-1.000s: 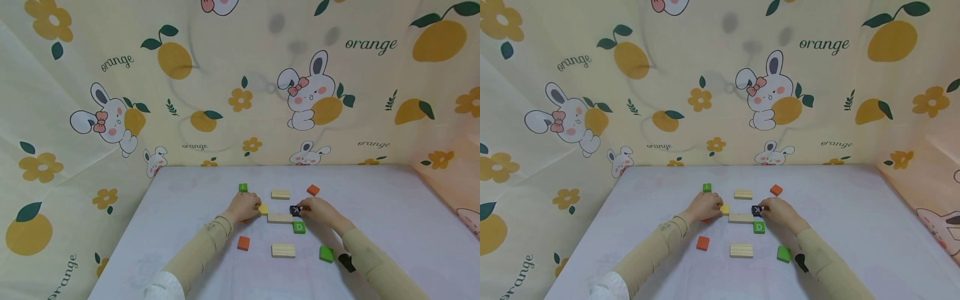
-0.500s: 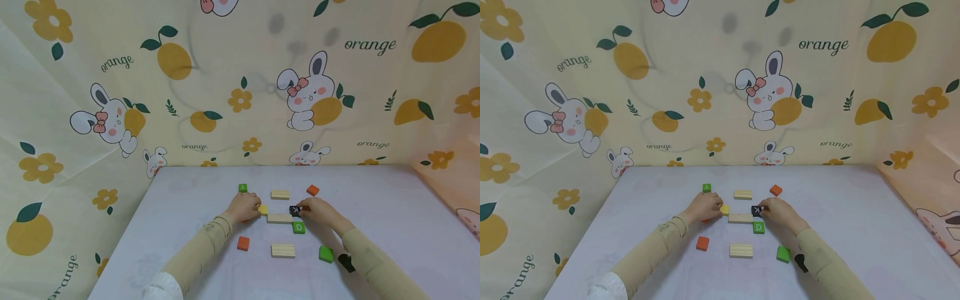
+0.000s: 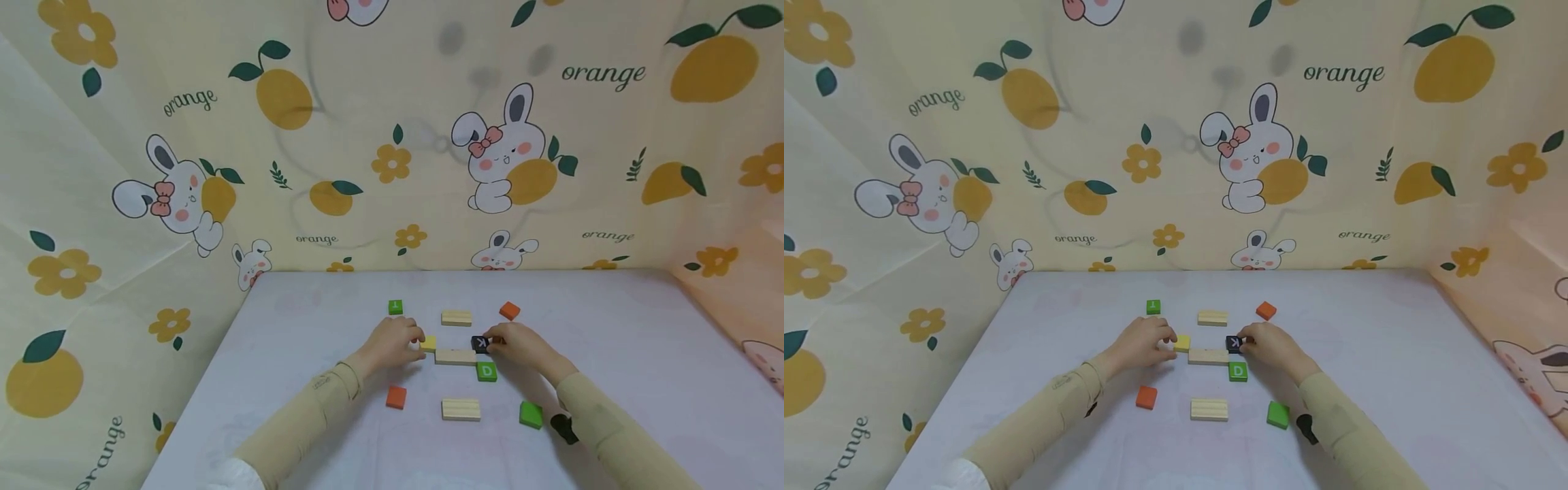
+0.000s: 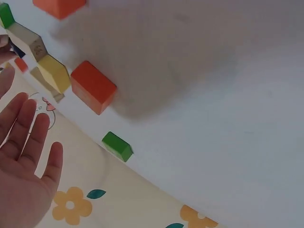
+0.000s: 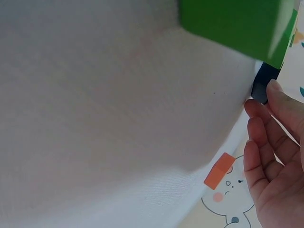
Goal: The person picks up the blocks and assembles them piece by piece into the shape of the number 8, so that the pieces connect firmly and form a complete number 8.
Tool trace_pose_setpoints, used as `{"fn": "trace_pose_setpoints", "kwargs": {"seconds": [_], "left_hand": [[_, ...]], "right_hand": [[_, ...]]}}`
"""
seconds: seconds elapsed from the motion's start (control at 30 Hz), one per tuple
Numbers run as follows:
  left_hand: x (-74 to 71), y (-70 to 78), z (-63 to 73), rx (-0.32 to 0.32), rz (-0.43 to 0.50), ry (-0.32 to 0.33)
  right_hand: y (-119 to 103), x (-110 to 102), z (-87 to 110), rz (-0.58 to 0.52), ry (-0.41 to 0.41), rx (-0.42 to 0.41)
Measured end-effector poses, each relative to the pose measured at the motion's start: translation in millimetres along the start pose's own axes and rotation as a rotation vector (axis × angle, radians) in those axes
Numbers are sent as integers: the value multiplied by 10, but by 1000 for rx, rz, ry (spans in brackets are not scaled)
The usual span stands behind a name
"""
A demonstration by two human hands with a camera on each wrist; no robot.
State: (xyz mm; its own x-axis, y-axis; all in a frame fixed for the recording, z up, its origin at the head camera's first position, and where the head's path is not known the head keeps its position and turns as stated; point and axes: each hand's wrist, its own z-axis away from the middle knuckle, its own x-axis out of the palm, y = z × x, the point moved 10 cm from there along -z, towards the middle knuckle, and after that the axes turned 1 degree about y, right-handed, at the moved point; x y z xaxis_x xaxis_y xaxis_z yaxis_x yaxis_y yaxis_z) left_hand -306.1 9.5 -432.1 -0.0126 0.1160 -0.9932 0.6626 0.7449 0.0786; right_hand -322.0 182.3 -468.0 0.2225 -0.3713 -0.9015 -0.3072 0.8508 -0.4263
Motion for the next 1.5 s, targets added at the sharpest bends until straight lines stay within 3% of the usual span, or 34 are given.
{"fn": "trace_pose_setpoints", "kwargs": {"seconds": [0.37, 0.7, 0.93, 1.17, 1.5], "left_hand": [[169, -51, 466, -20, 123, -133], [199, -123, 734, -11, 177, -117], [227, -111, 763, -1, 184, -139], [196, -72, 755, 5, 177, -100], [214, -14, 606, -45, 163, -52]], "right_hand": [[-9, -8, 7, -3, -4, 1], [-21, -13, 6, 1, -1, -1], [-10, -8, 7, -6, 2, -3], [-16, 0, 14, -12, 2, 2], [3, 15, 3, -6, -5, 12]]}}
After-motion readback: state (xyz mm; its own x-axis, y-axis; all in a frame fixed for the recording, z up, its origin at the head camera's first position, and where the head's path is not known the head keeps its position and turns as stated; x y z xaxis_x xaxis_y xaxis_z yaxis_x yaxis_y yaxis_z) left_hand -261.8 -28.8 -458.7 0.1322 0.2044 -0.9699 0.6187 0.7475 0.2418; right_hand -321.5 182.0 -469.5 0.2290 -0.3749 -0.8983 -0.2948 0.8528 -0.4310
